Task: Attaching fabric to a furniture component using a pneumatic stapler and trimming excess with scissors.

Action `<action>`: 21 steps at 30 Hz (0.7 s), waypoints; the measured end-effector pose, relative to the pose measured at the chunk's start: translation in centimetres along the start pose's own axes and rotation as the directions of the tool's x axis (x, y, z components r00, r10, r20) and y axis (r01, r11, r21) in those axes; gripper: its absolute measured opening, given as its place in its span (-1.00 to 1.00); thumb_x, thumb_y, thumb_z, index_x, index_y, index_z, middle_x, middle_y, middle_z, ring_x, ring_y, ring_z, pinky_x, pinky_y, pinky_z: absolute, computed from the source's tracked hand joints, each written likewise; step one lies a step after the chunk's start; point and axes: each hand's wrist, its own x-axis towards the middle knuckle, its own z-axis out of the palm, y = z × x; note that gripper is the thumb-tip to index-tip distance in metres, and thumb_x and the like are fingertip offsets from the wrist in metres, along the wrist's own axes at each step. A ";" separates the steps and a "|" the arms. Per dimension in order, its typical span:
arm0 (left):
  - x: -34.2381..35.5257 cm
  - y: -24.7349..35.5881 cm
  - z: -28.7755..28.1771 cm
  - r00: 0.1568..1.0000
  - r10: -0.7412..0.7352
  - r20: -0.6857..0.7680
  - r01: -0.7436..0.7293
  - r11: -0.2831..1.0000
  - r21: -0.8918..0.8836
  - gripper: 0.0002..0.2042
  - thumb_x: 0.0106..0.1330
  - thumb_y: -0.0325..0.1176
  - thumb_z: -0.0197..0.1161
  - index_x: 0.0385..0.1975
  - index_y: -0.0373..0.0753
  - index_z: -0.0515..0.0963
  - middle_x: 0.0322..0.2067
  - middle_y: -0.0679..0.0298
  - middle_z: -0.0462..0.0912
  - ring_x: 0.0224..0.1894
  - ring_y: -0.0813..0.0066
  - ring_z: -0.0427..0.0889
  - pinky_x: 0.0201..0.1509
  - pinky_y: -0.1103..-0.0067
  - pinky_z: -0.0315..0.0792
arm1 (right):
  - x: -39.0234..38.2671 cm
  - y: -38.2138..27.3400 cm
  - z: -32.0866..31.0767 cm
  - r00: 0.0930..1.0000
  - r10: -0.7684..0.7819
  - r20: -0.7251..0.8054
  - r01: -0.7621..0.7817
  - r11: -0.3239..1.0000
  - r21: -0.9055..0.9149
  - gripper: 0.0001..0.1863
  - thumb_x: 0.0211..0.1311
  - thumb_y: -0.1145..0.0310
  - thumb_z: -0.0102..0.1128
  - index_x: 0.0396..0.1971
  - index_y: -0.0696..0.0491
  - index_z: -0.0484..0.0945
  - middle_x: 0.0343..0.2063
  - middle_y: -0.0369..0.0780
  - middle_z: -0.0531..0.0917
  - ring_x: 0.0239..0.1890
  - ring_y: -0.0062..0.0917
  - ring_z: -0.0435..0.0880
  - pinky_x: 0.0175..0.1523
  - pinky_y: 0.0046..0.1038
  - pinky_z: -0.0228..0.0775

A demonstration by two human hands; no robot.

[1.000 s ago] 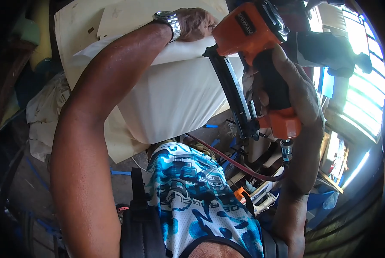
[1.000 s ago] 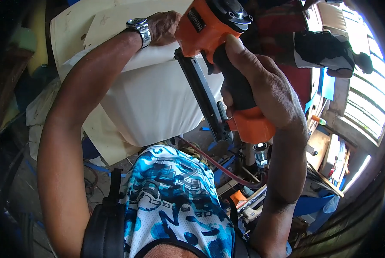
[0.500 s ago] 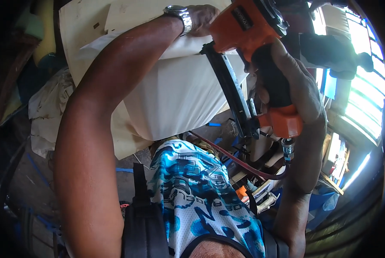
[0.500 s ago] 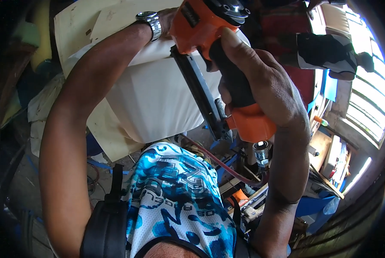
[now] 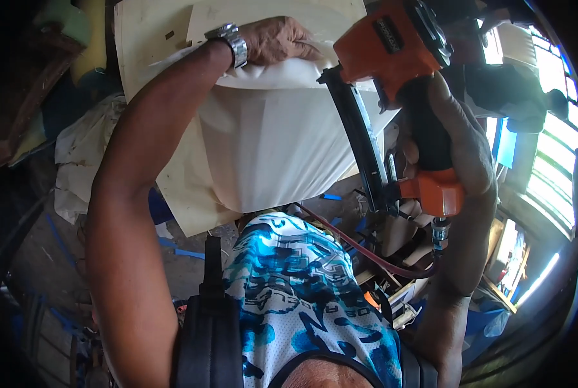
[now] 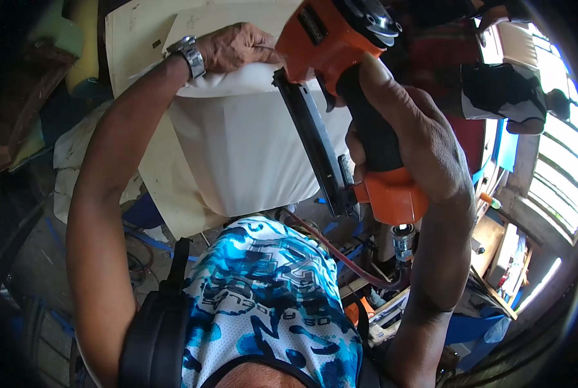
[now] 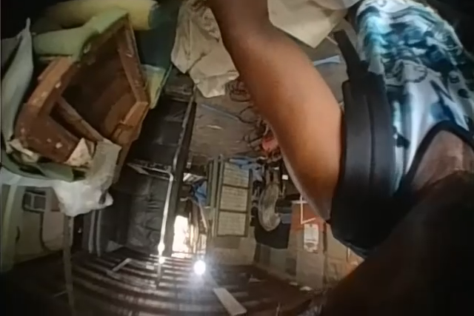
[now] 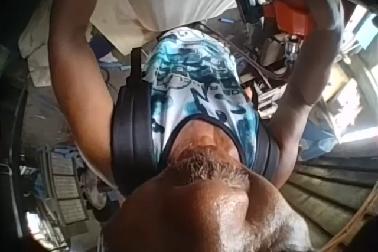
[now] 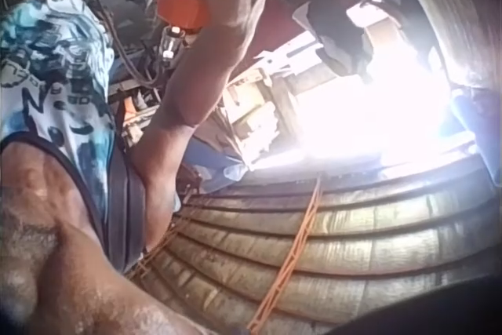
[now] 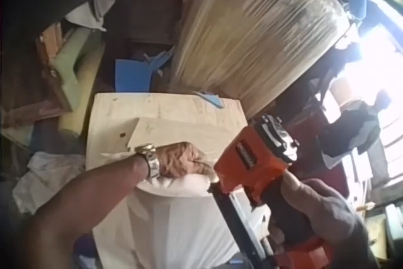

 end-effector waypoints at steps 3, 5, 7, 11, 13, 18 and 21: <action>-0.2 0.2 -0.1 1.000 -0.003 0.003 0.003 0.995 -0.103 -0.73 0.33 -0.18 0.24 -0.10 -0.17 0.65 -0.27 0.27 0.74 -0.33 0.60 0.62 -0.12 0.60 0.47 | 0.3 -0.4 0.4 1.000 -0.011 0.028 0.012 0.999 -0.031 -0.28 0.19 -0.36 -0.04 -0.28 0.12 0.52 -0.66 -0.28 0.57 -0.65 -0.60 0.60 -0.43 -0.50 0.55; -0.4 0.2 -0.2 1.000 -0.004 -0.010 0.003 0.992 -0.123 -0.74 0.33 -0.20 0.24 -0.10 -0.17 0.65 -0.27 0.28 0.74 -0.33 0.64 0.61 -0.14 0.62 0.48 | 0.5 -0.5 0.6 0.999 -0.003 0.035 0.005 0.998 -0.058 -0.28 0.19 -0.37 -0.05 -0.27 0.11 0.53 -0.66 -0.29 0.56 -0.65 -0.61 0.59 -0.43 -0.51 0.53; -0.5 0.1 -0.4 1.000 -0.014 0.028 0.016 0.995 -0.100 -0.76 0.33 -0.22 0.24 -0.12 -0.17 0.66 -0.28 0.29 0.74 -0.34 0.67 0.60 -0.15 0.64 0.48 | 0.7 -0.4 0.9 0.999 0.018 0.038 -0.015 0.996 -0.085 -0.29 0.22 -0.36 -0.09 -0.27 0.11 0.54 -0.66 -0.30 0.55 -0.66 -0.64 0.57 -0.43 -0.52 0.51; -0.4 -0.7 0.1 1.000 0.023 -0.013 -0.024 0.991 -0.132 -0.77 0.32 -0.22 0.24 -0.13 -0.15 0.67 -0.31 0.29 0.74 -0.35 0.66 0.61 -0.18 0.64 0.48 | -0.3 -1.2 1.4 0.998 0.031 0.054 -0.027 0.996 -0.085 -0.30 0.25 -0.33 -0.10 -0.28 0.11 0.55 -0.66 -0.30 0.55 -0.67 -0.64 0.56 -0.45 -0.52 0.49; -0.3 -1.4 0.1 0.986 0.164 -0.042 -0.163 0.986 0.029 -0.77 0.30 -0.23 0.25 -0.13 -0.15 0.68 -0.31 0.28 0.73 -0.37 0.61 0.61 -0.17 0.64 0.47 | -0.3 -1.4 2.0 0.997 0.020 0.072 -0.013 0.995 -0.096 -0.30 0.26 -0.33 -0.12 -0.27 0.11 0.55 -0.66 -0.29 0.56 -0.67 -0.62 0.56 -0.44 -0.50 0.51; -0.5 -1.1 -0.2 0.983 0.178 -0.040 -0.172 0.976 0.134 -0.78 0.29 -0.23 0.25 -0.17 -0.17 0.68 -0.31 0.25 0.73 -0.39 0.55 0.62 -0.14 0.65 0.47 | -0.3 -1.9 2.7 0.999 0.017 0.047 -0.012 0.993 -0.114 -0.30 0.28 -0.32 -0.17 -0.26 0.10 0.55 -0.67 -0.27 0.56 -0.67 -0.61 0.59 -0.43 -0.51 0.54; -0.4 1.0 -0.6 0.991 0.124 0.053 -0.135 0.927 0.349 -0.75 0.34 -0.16 0.11 -0.06 -0.03 0.58 -0.13 0.23 0.63 -0.15 0.38 0.53 0.08 0.46 0.35 | -0.1 -1.6 3.1 0.999 0.029 0.032 -0.026 0.995 -0.095 -0.30 0.28 -0.33 -0.18 -0.25 0.10 0.54 -0.66 -0.27 0.56 -0.66 -0.61 0.59 -0.43 -0.52 0.54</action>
